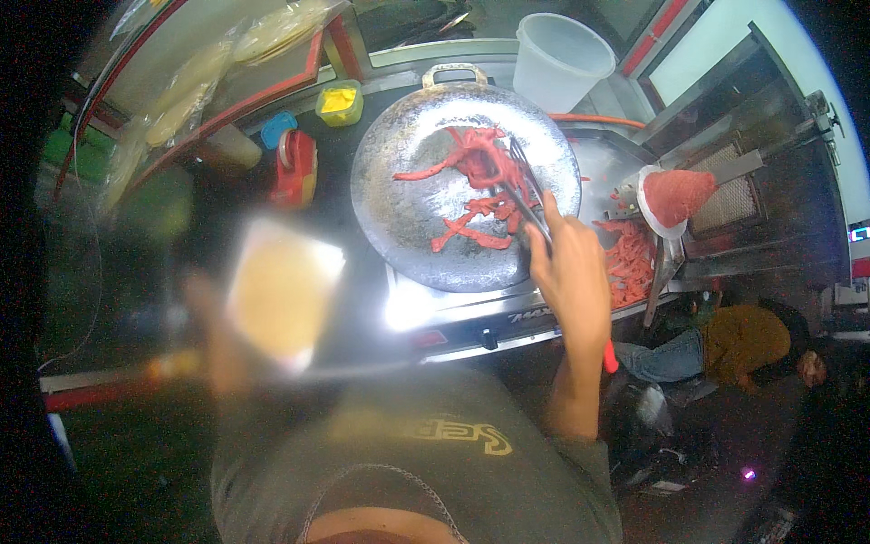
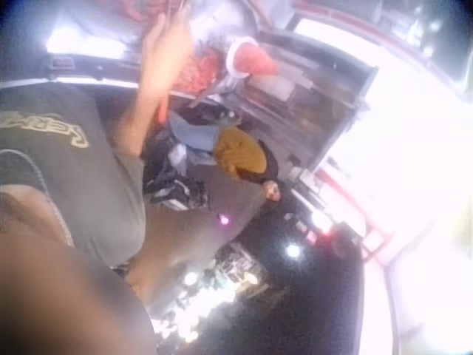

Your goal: The person cooks a tortilla on a flat griddle, then places it on a paper wrapper. They add shredded lettuce, cooked red meat, and sauces to assemble a taco.

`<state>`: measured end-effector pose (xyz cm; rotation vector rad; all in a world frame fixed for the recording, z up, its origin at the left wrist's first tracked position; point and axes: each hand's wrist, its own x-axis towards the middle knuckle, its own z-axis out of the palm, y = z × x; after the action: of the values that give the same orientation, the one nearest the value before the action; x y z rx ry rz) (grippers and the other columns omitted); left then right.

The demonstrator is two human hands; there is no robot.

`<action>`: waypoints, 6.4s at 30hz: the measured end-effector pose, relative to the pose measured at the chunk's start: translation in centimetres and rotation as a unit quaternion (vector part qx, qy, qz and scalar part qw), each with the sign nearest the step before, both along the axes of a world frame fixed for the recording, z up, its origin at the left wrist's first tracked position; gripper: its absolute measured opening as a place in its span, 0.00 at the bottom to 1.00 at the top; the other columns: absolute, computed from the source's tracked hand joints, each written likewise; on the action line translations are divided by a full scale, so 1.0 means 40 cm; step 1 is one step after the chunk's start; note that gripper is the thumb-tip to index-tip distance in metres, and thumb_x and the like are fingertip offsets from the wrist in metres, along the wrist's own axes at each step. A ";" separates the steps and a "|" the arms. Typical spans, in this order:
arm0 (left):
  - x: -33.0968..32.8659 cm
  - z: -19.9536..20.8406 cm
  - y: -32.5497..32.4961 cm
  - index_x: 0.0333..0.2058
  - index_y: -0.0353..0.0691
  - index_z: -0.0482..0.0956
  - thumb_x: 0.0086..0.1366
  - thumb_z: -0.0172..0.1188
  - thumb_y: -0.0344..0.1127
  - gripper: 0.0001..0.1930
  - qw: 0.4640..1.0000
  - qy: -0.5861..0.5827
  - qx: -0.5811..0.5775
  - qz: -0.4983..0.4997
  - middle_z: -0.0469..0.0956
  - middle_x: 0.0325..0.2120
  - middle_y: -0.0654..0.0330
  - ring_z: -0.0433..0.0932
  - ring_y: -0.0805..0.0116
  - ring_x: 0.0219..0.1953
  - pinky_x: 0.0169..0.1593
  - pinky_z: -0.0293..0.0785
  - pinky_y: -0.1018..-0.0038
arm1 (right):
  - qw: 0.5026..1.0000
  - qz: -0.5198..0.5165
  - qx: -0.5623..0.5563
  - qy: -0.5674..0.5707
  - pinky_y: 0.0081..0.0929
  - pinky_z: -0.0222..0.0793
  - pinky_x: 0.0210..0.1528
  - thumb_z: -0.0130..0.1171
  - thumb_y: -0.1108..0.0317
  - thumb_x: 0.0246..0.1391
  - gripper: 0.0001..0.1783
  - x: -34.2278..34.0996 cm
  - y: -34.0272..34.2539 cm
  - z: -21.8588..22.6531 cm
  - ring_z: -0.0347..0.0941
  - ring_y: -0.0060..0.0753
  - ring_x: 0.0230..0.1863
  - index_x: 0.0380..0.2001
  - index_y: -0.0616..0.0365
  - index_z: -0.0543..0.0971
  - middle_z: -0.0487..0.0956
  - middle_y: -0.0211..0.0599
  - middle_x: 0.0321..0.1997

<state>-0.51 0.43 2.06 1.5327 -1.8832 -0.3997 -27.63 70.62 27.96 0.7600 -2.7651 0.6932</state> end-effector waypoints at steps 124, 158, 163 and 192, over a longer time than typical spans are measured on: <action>0.096 -0.129 -0.116 0.57 0.41 0.80 0.80 0.55 0.34 0.13 0.948 -0.254 -0.171 -0.082 0.91 0.43 0.46 0.91 0.43 0.47 0.50 0.85 0.50 | 0.993 0.066 0.093 0.035 0.44 0.81 0.53 0.64 0.87 0.47 0.41 0.100 0.079 -0.002 0.80 0.46 0.52 0.62 0.38 0.91 0.84 0.35 0.58; 0.104 -0.037 -0.051 0.54 0.32 0.82 0.65 0.62 0.21 0.18 0.950 -0.236 -0.148 -0.138 0.92 0.35 0.50 0.92 0.49 0.40 0.45 0.86 0.62 | 0.968 -0.240 0.066 -0.034 0.62 0.81 0.51 0.63 0.77 0.54 0.17 -0.200 0.227 -0.169 0.86 0.75 0.46 0.48 0.70 0.84 0.86 0.70 0.41; 0.124 -0.065 -0.055 0.57 0.29 0.82 0.65 0.62 0.22 0.20 0.949 -0.251 -0.163 -0.098 0.91 0.32 0.51 0.92 0.50 0.37 0.42 0.85 0.62 | 0.966 -0.232 -0.002 -0.115 0.62 0.78 0.53 0.63 0.73 0.64 0.19 -0.192 0.195 -0.185 0.84 0.76 0.49 0.56 0.70 0.85 0.84 0.75 0.44; 0.126 -0.116 -0.073 0.61 0.36 0.85 0.84 0.48 0.45 0.23 0.952 -0.265 -0.142 -0.051 0.91 0.45 0.42 0.90 0.39 0.47 0.54 0.84 0.50 | 0.933 -0.222 -0.281 -0.025 0.33 0.78 0.55 0.62 0.69 0.78 0.25 0.069 0.182 -0.130 0.81 0.30 0.47 0.72 0.69 0.79 0.91 0.47 0.55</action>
<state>4.52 -2.51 -2.58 1.4385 -2.3097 0.2672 -24.88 77.92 22.77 0.0001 -2.4284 1.3094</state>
